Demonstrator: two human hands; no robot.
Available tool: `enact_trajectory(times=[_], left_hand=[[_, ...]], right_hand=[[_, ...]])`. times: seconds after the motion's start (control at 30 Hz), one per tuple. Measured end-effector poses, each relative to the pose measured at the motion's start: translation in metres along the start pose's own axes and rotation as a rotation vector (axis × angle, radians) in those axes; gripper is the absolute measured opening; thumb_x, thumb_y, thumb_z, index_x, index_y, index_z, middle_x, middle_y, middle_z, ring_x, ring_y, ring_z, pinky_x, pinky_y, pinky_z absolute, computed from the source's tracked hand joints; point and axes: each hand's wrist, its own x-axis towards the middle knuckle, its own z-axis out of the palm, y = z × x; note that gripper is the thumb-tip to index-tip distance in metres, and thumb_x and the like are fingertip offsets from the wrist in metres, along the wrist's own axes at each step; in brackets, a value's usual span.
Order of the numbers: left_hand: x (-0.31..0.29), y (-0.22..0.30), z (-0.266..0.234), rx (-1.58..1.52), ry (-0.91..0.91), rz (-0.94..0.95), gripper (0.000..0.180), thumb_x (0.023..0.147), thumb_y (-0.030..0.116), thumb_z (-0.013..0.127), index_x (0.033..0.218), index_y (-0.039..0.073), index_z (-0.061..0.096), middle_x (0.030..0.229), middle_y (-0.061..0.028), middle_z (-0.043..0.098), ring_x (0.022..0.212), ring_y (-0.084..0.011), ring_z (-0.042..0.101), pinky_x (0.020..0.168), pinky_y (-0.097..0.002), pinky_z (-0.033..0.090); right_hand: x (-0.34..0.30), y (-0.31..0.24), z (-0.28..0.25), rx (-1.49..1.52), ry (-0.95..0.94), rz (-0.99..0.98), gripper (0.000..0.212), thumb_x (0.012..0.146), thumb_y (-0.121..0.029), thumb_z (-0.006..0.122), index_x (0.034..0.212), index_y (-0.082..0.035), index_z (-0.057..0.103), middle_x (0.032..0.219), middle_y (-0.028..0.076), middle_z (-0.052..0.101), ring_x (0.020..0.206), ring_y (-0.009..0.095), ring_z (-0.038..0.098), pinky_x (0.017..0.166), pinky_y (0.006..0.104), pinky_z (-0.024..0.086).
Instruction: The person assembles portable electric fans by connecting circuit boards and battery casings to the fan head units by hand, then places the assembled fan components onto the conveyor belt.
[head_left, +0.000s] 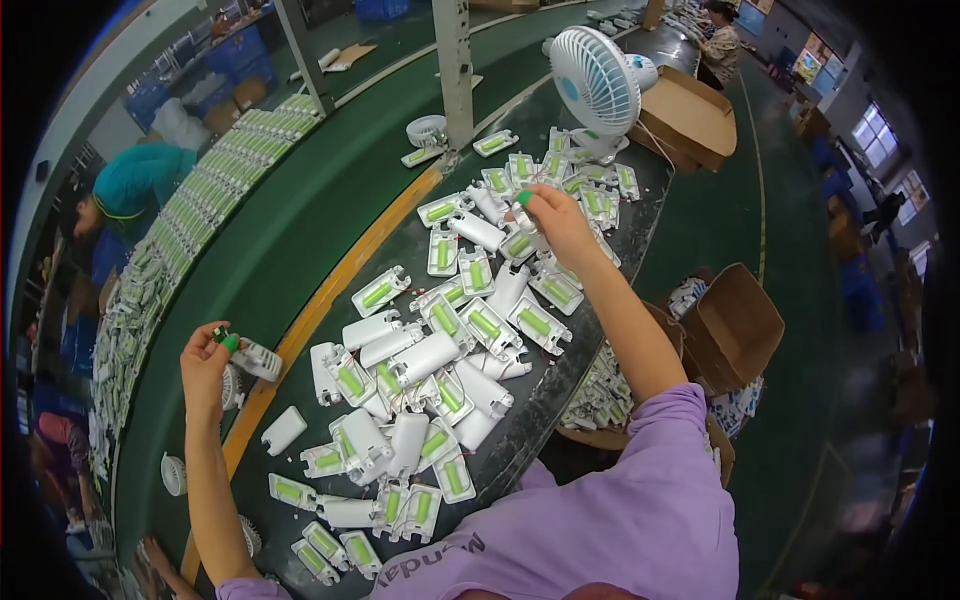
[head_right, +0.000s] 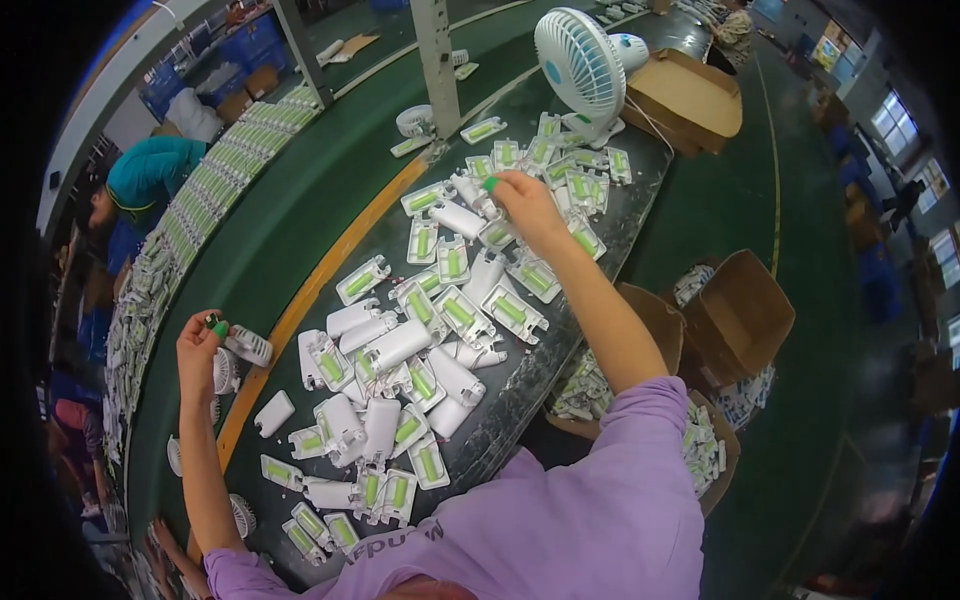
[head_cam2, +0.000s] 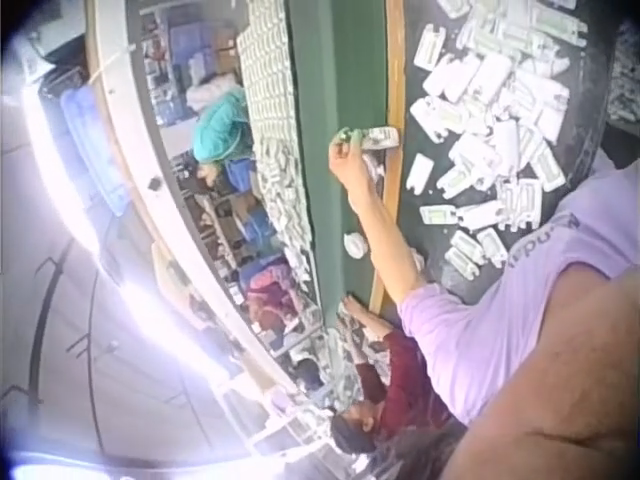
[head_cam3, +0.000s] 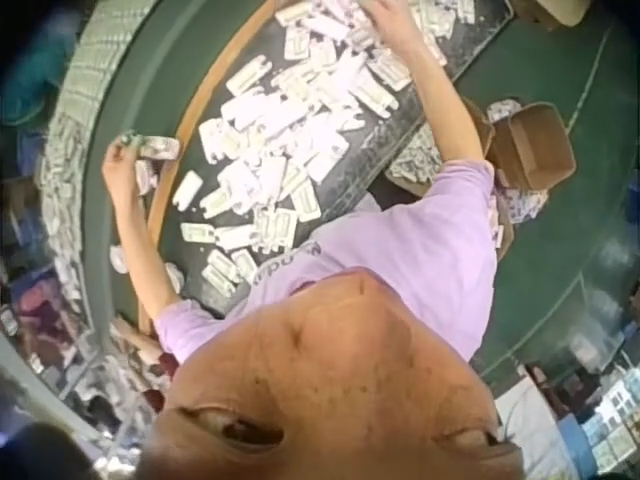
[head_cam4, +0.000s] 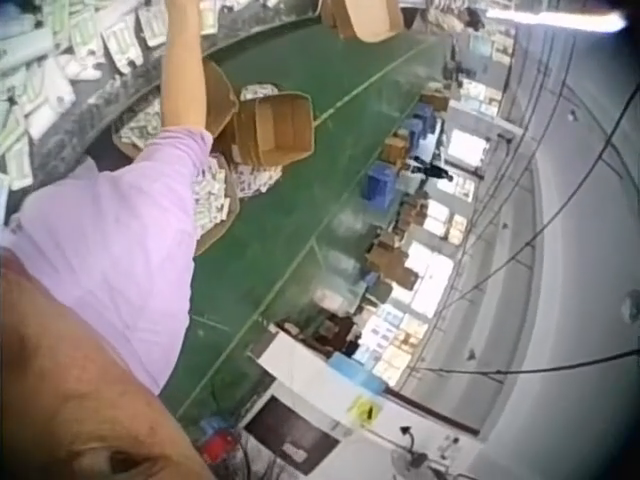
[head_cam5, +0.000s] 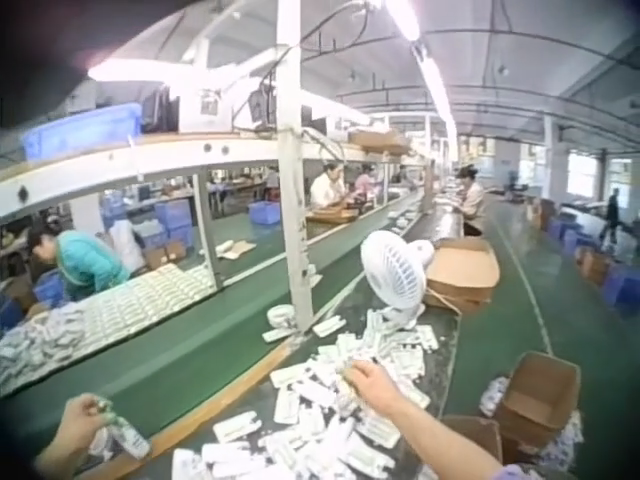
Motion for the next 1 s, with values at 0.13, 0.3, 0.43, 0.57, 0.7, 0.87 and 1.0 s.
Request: enact_trajectory(times=[0.13,0.3,0.43,0.57,0.7,0.87,1.0], left_hand=[[-0.027,0.037,0.014,0.04,-0.008,-0.028,0.025,0.083,0.003,0.055,0.108,0.002,0.053,0.09,-0.007,0.064,0.077,-0.0103,0.06,0.067,-0.0207,0.044],[-0.045,0.062,0.053,-0.08,-0.1,0.081,0.025,0.083,0.001,0.054,0.108,0.001,0.053,0.095,-0.0094,0.064,0.076,-0.0122,0.06,0.066,-0.0227,0.046],[-0.055,0.068,0.09,-0.188,-0.223,0.089,0.028,0.081,0.001,0.057,0.109,-0.001,0.053,0.092,-0.0106,0.062,0.075,-0.014,0.059,0.068,-0.0247,0.047],[-0.082,0.071,0.095,-0.222,-0.229,0.15,0.029,0.084,-0.002,0.053,0.112,-0.003,0.05,0.095,-0.0135,0.061,0.079,-0.017,0.061,0.074,-0.0269,0.05],[-0.088,0.068,0.108,-0.298,-0.405,0.168,0.032,0.086,0.004,0.056,0.116,-0.003,0.048,0.1,-0.0158,0.061,0.083,-0.0151,0.061,0.076,-0.0257,0.05],[-0.104,0.075,0.115,-0.333,-0.374,0.228,0.03,0.087,0.003,0.053,0.116,-0.002,0.046,0.1,-0.0139,0.06,0.083,-0.0135,0.059,0.073,-0.0248,0.05],[-0.111,0.071,0.109,-0.246,-0.303,0.301,0.022,0.086,-0.003,0.049,0.108,-0.001,0.047,0.094,-0.0087,0.057,0.082,-0.0134,0.058,0.071,-0.0241,0.049]], right_hand=[[-0.022,-0.038,0.044,0.06,-0.132,0.064,0.016,0.087,-0.018,0.054,0.091,-0.003,0.061,0.077,-0.003,0.058,0.067,0.004,0.051,0.06,0.0186,0.041],[-0.057,-0.061,0.079,-0.029,-0.422,-0.07,0.013,0.087,-0.016,0.057,0.09,-0.004,0.061,0.077,-0.003,0.058,0.068,0.002,0.05,0.061,0.0177,0.04],[-0.069,-0.044,0.093,-0.05,-0.517,-0.285,0.015,0.089,-0.018,0.054,0.09,-0.004,0.059,0.075,-0.004,0.057,0.068,0.003,0.05,0.058,0.0189,0.041],[-0.084,-0.049,0.124,0.012,-0.617,-0.214,0.018,0.088,-0.021,0.054,0.094,-0.004,0.058,0.075,-0.002,0.058,0.069,0.004,0.051,0.06,0.0207,0.043],[-0.115,-0.055,0.132,0.116,-0.562,-0.129,0.015,0.085,-0.015,0.054,0.09,-0.002,0.06,0.068,-0.003,0.055,0.059,0.002,0.046,0.052,0.0201,0.037],[-0.138,-0.072,0.133,-0.076,-0.613,-0.272,0.016,0.082,-0.013,0.054,0.088,0.001,0.06,0.063,0.0,0.055,0.057,0.005,0.047,0.052,0.0232,0.038],[-0.147,-0.078,0.137,-0.318,-0.549,-0.54,0.015,0.078,-0.012,0.056,0.084,0.0,0.06,0.069,0.01,0.057,0.062,0.019,0.056,0.057,0.0309,0.043]])
